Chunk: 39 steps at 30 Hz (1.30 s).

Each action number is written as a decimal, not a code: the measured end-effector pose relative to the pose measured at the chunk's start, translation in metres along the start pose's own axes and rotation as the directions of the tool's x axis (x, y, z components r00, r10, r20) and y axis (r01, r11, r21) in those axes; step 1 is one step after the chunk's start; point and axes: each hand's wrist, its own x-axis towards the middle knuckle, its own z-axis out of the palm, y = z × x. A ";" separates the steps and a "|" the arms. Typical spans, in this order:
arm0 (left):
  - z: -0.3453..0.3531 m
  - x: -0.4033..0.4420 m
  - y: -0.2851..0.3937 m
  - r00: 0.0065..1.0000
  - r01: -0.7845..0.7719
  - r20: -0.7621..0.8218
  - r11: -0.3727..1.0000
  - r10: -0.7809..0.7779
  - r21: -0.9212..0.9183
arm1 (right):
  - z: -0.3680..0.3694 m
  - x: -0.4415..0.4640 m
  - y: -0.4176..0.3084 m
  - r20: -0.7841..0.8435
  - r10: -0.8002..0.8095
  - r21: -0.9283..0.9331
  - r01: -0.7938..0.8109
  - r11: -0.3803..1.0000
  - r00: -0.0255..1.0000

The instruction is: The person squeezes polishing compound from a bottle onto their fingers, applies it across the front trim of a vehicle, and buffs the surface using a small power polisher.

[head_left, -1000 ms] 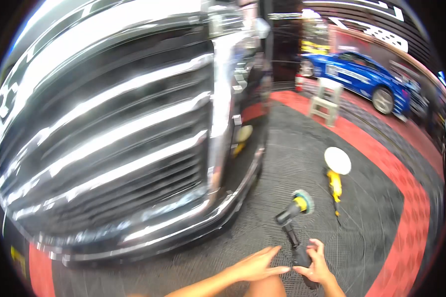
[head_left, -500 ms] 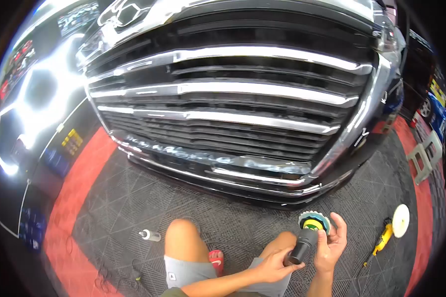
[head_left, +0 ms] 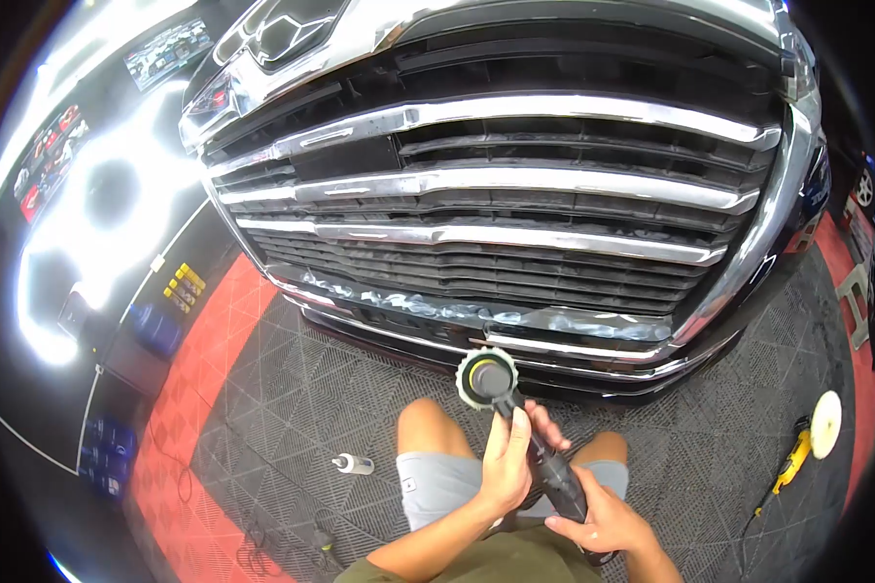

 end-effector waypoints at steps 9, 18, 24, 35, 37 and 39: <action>-0.033 0.051 0.080 0.974 -0.173 0.146 0.984 0.176 -0.032 | 0.029 0.095 -0.085 0.051 -0.129 0.073 0.125 0.989 0.990; -0.037 0.074 0.085 0.995 -0.029 0.089 0.996 0.036 -0.081 | 0.032 0.111 -0.100 0.027 0.000 0.150 -0.004 0.989 1.000; -0.027 0.077 0.081 0.993 0.004 0.116 0.998 0.004 -0.070 | 0.027 0.105 -0.100 0.006 0.034 0.165 -0.035 0.986 0.999; -0.013 0.077 0.074 0.995 0.072 0.077 0.987 -0.062 -0.145 | 0.016 0.091 -0.100 -0.035 0.055 0.214 -0.046 0.976 0.998; -0.017 0.077 0.075 0.996 0.056 0.083 0.987 -0.043 -0.154 | 0.023 0.095 -0.097 -0.130 -0.049 0.200 0.075 0.977 0.990; -0.016 0.076 0.073 0.994 0.070 0.097 0.985 -0.055 -0.159 | 0.016 0.089 -0.101 -0.090 0.008 0.205 0.011 0.979 0.996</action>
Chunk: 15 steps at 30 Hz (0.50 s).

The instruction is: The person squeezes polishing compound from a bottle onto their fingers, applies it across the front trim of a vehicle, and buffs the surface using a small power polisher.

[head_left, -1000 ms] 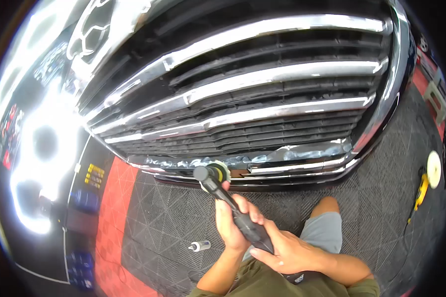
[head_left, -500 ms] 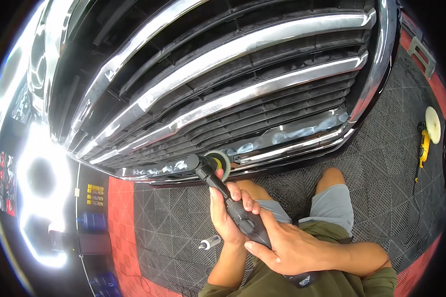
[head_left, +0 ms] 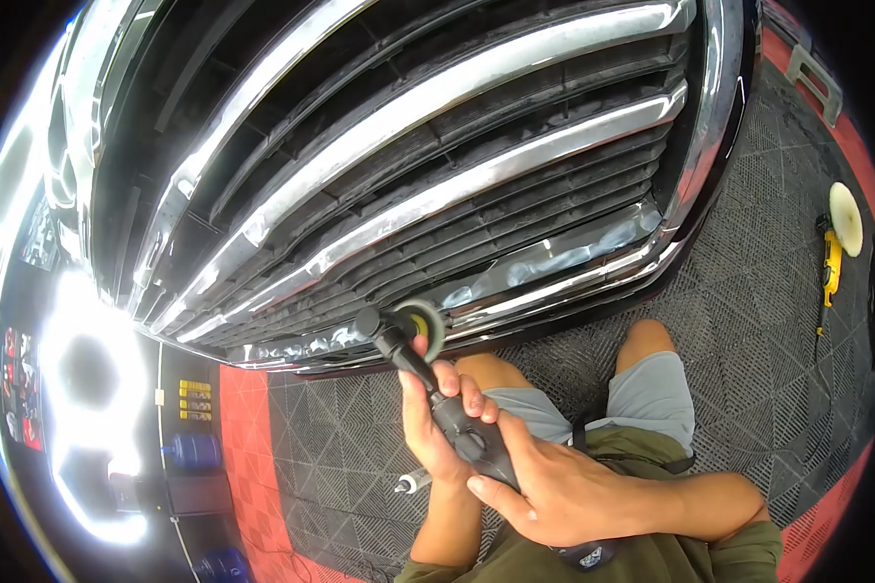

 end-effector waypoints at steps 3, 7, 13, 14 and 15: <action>0.009 0.001 -0.005 0.999 0.032 0.007 0.998 -0.033 0.051 | -0.003 -0.004 -0.004 0.032 0.054 -0.007 -0.054 0.999 0.998; 0.001 0.000 0.008 0.999 0.007 -0.033 1.000 -0.006 0.004 | 0.009 0.004 0.005 0.005 -0.039 0.072 0.039 0.997 0.999; 0.026 -0.002 -0.005 0.997 0.072 -0.020 0.997 -0.072 -0.020 | -0.011 -0.019 -0.007 0.016 -0.042 0.084 0.040 0.996 0.999; 0.025 -0.001 -0.008 0.996 0.085 -0.013 0.996 -0.085 -0.005 | -0.011 -0.021 -0.005 -0.019 -0.039 0.074 0.041 0.996 0.999; 0.024 0.000 -0.010 0.995 0.101 -0.005 0.995 -0.101 0.010 | -0.008 -0.020 -0.003 0.000 -0.048 0.066 0.048 0.997 0.999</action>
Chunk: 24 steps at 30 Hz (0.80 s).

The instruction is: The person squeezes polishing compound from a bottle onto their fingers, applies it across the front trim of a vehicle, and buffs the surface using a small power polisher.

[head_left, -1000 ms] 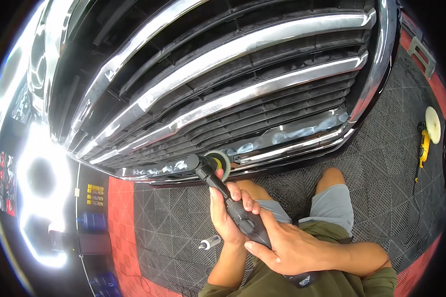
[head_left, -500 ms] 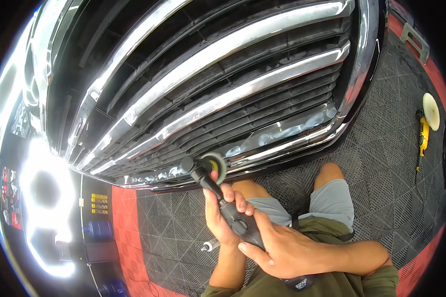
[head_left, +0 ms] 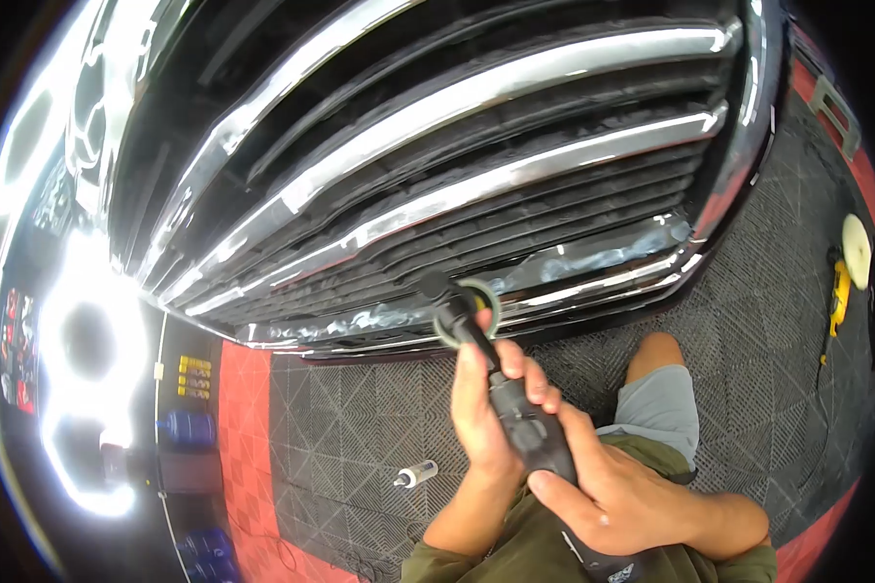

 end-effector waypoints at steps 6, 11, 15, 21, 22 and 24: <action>-0.019 -0.002 0.019 0.997 -0.069 -0.021 0.997 0.069 -0.022 | 0.015 0.018 -0.001 0.017 -0.003 -0.020 0.003 1.000 1.000; -0.039 -0.003 0.043 0.991 -0.125 -0.051 0.992 0.125 0.008 | 0.036 0.040 0.005 0.059 -0.051 0.016 0.050 0.999 0.997; -0.040 -0.002 0.056 0.991 -0.108 -0.078 0.994 0.108 0.009 | 0.046 0.050 0.008 0.040 -0.113 -0.001 0.113 0.994 0.993; -0.012 -0.006 0.034 0.991 -0.070 -0.112 0.998 0.069 0.000 | 0.009 0.027 -0.026 0.122 0.112 -0.009 -0.112 0.994 0.986; -0.006 -0.006 0.029 0.993 -0.070 -0.096 0.998 0.069 0.000 | 0.005 0.023 -0.024 0.133 0.112 -0.020 -0.110 0.994 0.985; 0.000 -0.005 0.026 0.992 -0.031 -0.125 0.999 0.028 -0.021 | 0.003 0.016 -0.021 0.051 0.061 -0.064 -0.058 0.996 0.997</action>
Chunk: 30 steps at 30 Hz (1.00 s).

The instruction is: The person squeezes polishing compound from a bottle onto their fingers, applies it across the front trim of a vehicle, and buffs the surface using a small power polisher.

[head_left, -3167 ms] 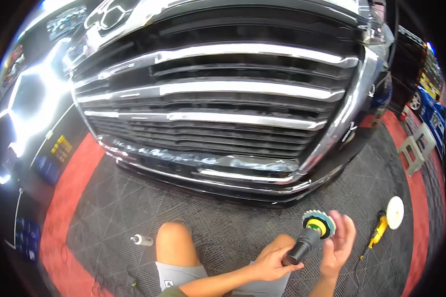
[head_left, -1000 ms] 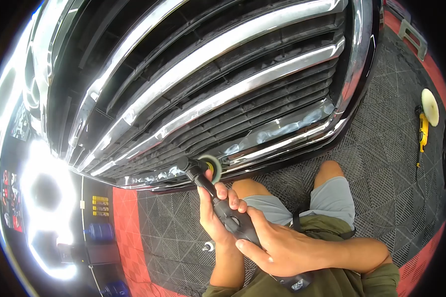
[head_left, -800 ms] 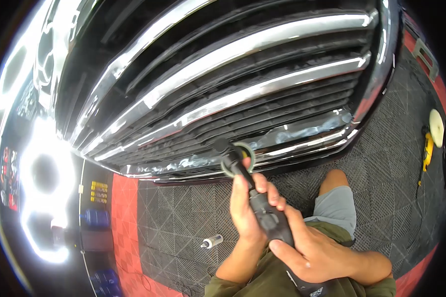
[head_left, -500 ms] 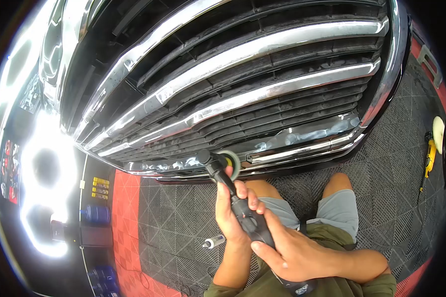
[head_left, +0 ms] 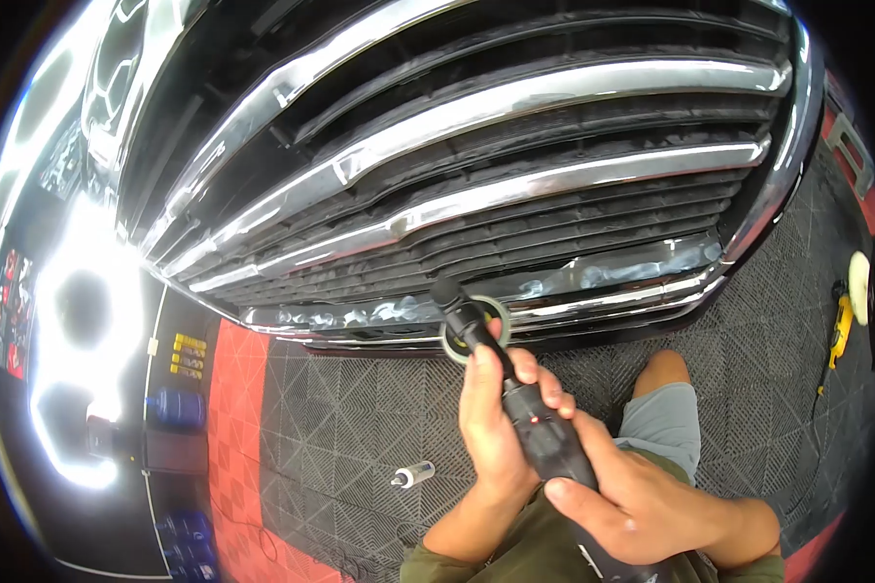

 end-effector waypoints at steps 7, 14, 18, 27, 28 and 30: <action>-0.025 0.009 0.026 0.995 -0.095 -0.010 0.995 0.095 0.025 | 0.015 0.033 -0.007 0.055 -0.040 0.056 0.037 0.998 0.998; -0.050 0.021 0.068 0.993 -0.113 -0.039 0.993 0.111 -0.033 | 0.039 0.074 -0.014 0.140 -0.038 0.045 0.032 0.998 0.989; -0.053 0.027 0.075 0.996 -0.090 -0.031 0.995 0.089 -0.036 | 0.050 0.079 -0.008 0.108 -0.131 0.086 0.122 0.989 0.986; -0.052 0.029 0.076 0.996 -0.079 0.030 0.996 0.080 -0.042 | 0.045 0.080 -0.012 0.115 -0.101 0.108 0.089 0.990 0.988; -0.048 0.028 0.072 0.997 -0.075 0.027 0.996 0.077 -0.041 | 0.044 0.075 -0.011 0.114 -0.099 0.112 0.086 0.990 0.989; -0.037 0.023 0.060 0.996 -0.077 -0.056 0.997 0.076 -0.022 | 0.041 0.066 -0.007 0.060 -0.091 0.077 0.086 0.993 0.994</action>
